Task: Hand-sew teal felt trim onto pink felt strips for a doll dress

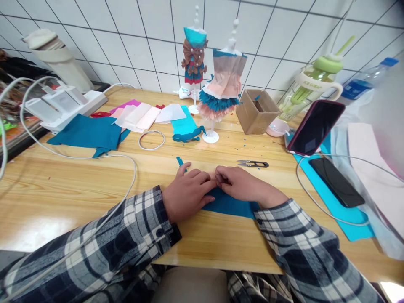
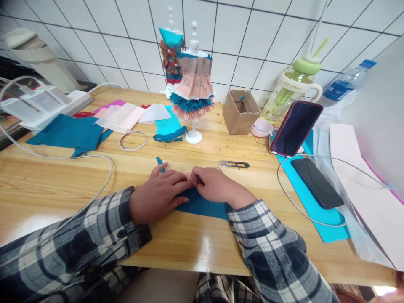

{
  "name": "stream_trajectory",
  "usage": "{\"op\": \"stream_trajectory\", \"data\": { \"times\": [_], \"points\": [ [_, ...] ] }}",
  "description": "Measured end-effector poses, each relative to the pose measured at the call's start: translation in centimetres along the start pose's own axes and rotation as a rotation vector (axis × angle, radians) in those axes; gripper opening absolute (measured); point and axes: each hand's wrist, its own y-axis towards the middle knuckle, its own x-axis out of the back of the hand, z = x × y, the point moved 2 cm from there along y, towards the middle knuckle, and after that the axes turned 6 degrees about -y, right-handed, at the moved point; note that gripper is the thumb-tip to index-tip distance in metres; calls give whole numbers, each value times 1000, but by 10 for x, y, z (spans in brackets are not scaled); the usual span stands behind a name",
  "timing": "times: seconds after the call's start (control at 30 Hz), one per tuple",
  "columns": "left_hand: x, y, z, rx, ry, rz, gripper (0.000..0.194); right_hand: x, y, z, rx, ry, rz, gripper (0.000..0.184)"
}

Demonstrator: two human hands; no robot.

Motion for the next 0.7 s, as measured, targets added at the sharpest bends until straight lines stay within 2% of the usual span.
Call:
{"op": "stream_trajectory", "data": {
  "times": [0.17,0.37,0.6,0.7],
  "points": [
    [-5,-9,-4,-40,30,-62,40,0,0,0,-8,-25,4,10],
    [-6,-12,-5,-62,25,-7,46,-2,-1,-2,-6,-23,0,8],
    [-5,-13,-7,-48,-48,-53,41,1,-2,1,-11,-23,9,11],
    [-6,-13,-7,-44,-45,-44,45,1,-2,1,-5,-25,14,12]
  ]
}}
